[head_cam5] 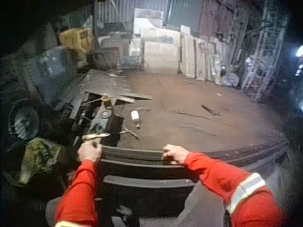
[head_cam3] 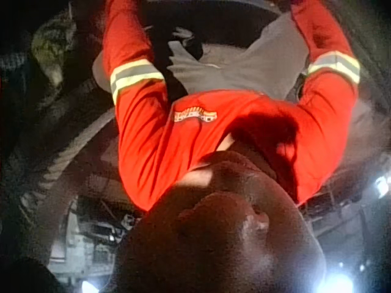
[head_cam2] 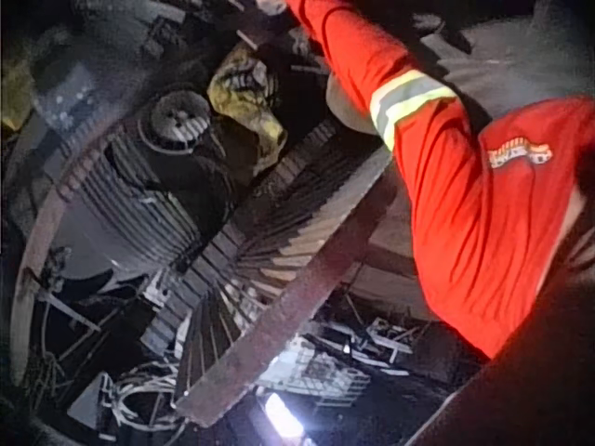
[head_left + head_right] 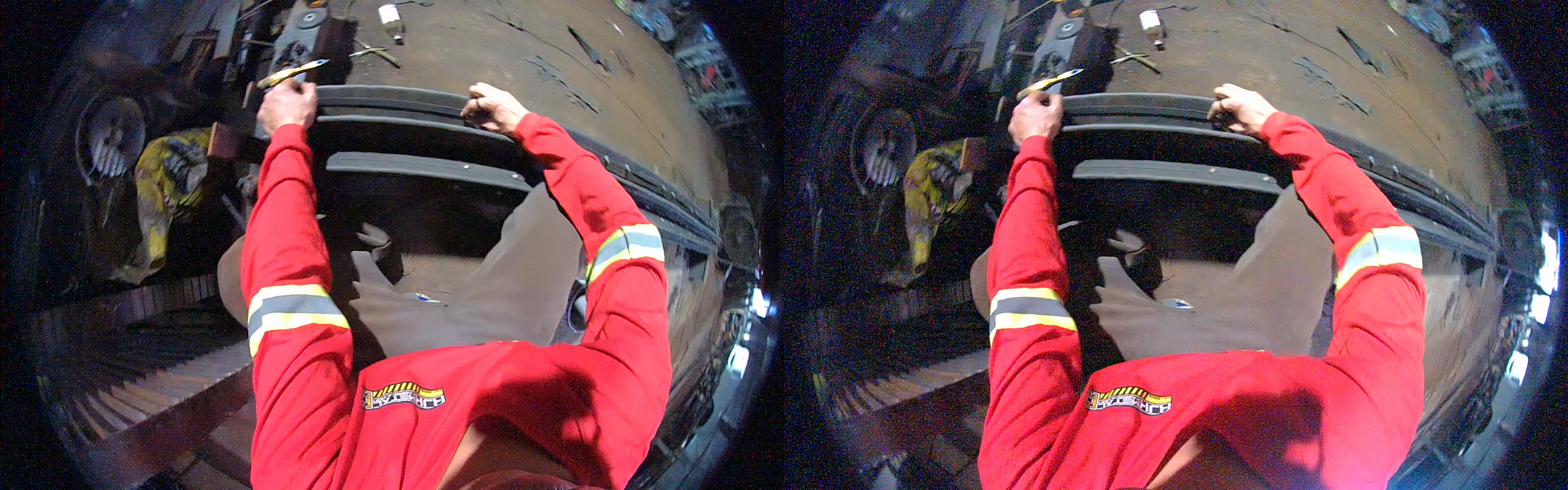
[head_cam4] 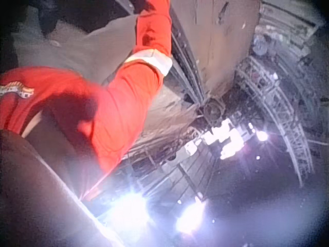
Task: The person sits on the floor of a workshop and assembles a long metal frame. They align metal bars and secure them together using bolts and nuts, tightening the fasteners by hand.
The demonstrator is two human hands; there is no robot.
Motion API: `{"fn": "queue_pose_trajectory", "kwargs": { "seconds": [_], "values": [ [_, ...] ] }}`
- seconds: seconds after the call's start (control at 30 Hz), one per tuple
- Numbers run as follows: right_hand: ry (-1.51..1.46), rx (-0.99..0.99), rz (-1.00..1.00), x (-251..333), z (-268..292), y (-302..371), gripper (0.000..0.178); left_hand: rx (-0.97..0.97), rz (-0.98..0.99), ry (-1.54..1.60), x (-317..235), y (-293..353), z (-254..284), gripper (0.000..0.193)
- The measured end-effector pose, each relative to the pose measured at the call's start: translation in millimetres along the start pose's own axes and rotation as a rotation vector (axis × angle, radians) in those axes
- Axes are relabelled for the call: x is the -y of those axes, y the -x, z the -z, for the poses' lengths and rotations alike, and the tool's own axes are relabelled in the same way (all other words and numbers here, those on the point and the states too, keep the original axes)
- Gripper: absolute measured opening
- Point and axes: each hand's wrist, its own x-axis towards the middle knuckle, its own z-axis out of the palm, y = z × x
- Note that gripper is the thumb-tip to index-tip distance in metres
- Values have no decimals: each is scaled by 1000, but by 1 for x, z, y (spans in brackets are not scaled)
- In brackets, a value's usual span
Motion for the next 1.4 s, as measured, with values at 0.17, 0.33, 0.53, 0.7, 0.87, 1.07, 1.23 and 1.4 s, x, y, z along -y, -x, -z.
{"fn": "queue_pose_trajectory", "kwargs": {
  "seconds": [0.17,0.33,0.53,0.7,0.87,1.07,1.23,1.4],
  "values": [
    [-792,1,-414,-16,-13,5,9,-91,57,182,-2,-4,-2,33],
    [-163,145,-16,-24,-11,-1,18,-91,82,199,0,-3,1,36],
    [228,-49,257,-9,-6,-16,10,-349,-146,187,-68,74,-1,22],
    [170,-52,204,-42,-21,3,25,54,-362,480,-144,243,76,15],
    [129,-28,240,-166,-39,28,23,521,-659,1066,-130,366,141,21],
    [326,-12,405,-183,-48,3,27,623,-236,1073,45,426,257,25],
    [167,20,302,-174,-45,4,28,376,736,-143,201,566,335,28],
    [387,-86,294,-167,-28,24,26,319,677,-7,194,523,308,29]
  ]
}}
